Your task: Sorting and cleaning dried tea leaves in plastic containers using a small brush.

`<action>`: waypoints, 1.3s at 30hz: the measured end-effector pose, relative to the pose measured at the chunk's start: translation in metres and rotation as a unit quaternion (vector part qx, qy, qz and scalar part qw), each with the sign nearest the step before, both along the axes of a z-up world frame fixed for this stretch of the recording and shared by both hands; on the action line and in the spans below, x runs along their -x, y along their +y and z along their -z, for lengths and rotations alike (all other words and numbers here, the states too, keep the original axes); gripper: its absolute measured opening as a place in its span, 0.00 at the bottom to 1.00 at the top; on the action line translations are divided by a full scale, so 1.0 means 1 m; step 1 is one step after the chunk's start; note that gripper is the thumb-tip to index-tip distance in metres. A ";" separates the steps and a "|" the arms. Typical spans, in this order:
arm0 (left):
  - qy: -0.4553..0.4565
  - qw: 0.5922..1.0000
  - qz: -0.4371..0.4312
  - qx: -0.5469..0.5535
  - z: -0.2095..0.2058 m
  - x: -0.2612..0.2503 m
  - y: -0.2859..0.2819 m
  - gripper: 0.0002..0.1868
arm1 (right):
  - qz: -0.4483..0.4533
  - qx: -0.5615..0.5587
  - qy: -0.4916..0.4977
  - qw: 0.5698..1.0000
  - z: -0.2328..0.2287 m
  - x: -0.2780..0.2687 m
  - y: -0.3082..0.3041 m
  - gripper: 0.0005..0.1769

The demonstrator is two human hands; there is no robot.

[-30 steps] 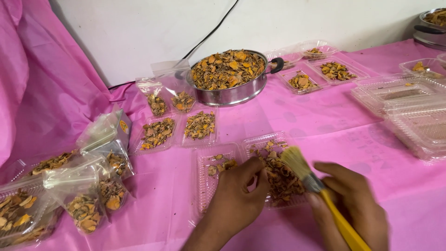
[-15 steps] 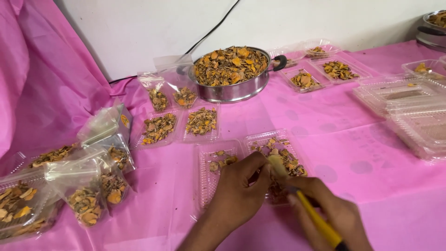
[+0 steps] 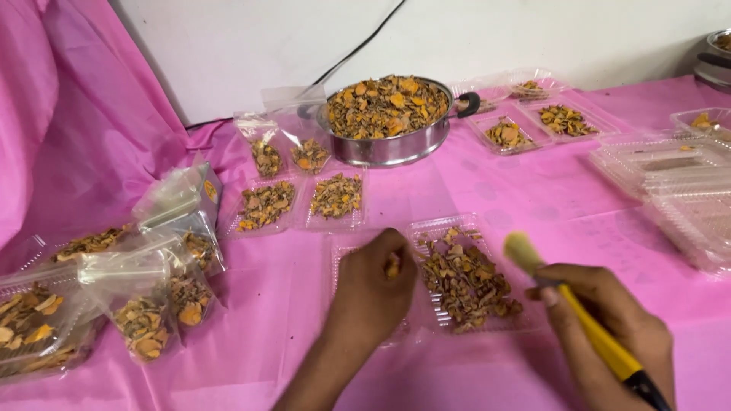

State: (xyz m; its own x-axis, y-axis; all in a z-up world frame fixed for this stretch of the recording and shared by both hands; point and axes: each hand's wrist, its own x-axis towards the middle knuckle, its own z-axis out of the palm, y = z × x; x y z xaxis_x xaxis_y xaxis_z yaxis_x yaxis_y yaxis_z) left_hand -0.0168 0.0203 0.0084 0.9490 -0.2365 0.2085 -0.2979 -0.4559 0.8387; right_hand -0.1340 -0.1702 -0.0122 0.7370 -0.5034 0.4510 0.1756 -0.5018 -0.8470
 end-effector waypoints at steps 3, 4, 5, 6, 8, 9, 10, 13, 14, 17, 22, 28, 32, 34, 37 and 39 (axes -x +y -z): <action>0.051 0.992 -0.060 -0.097 -0.009 -0.004 0.007 0.11 | -0.029 0.148 -0.073 0.986 0.018 -0.009 -0.026 0.09; 0.054 0.992 -0.062 -0.096 0.001 -0.008 0.008 0.11 | -0.032 0.149 -0.071 0.986 0.027 -0.011 -0.034 0.09; 0.042 0.990 -0.058 -0.123 0.008 -0.015 0.010 0.11 | -0.036 0.166 -0.044 0.984 0.034 -0.016 -0.041 0.11; 0.030 0.987 -0.054 -0.149 0.015 -0.021 0.011 0.13 | -0.040 0.182 -0.018 0.982 0.041 -0.021 -0.049 0.15; 0.010 0.988 -0.057 -0.146 0.021 -0.027 0.012 0.11 | -0.067 0.184 -0.030 0.980 0.034 -0.026 -0.047 0.17; -0.005 0.988 -0.061 -0.143 0.025 -0.029 0.014 0.10 | -0.096 0.186 -0.037 0.977 0.031 -0.028 -0.045 0.20; -0.006 0.988 -0.061 -0.143 0.023 -0.029 0.014 0.10 | -0.096 0.186 -0.038 0.977 0.024 -0.033 -0.044 0.20; 0.010 0.990 -0.061 -0.130 0.019 -0.025 0.012 0.10 | -0.128 0.239 -0.042 0.962 0.009 -0.053 -0.045 0.20; 0.018 0.990 -0.060 -0.122 0.017 -0.024 0.011 0.11 | -0.136 0.258 -0.021 0.956 0.006 -0.064 -0.047 0.16; 0.038 0.992 -0.051 -0.113 0.011 -0.018 0.009 0.12 | -0.169 0.294 0.048 0.940 -0.007 -0.095 -0.046 0.14; 0.023 0.991 -0.028 -0.127 0.022 -0.021 0.008 0.08 | -0.249 0.359 0.135 0.889 -0.011 -0.133 -0.039 0.26; -0.007 0.992 -0.009 -0.123 0.028 -0.025 0.007 0.08 | -0.280 0.385 0.195 0.858 -0.007 -0.143 -0.038 0.11; -0.012 0.990 0.035 -0.133 0.018 -0.015 0.006 0.08 | -0.291 0.337 0.152 0.882 0.000 -0.139 -0.043 0.17; 0.002 0.988 0.053 -0.148 0.016 -0.013 0.004 0.09 | -0.296 0.331 0.147 0.884 0.001 -0.139 -0.044 0.16; -0.029 0.984 0.061 -0.164 0.018 -0.014 0.002 0.10 | -0.297 0.343 0.155 0.878 0.003 -0.141 -0.044 0.30; -0.018 0.985 0.064 -0.157 0.015 -0.012 0.002 0.10 | -0.308 0.330 0.161 0.878 0.002 -0.140 -0.042 0.18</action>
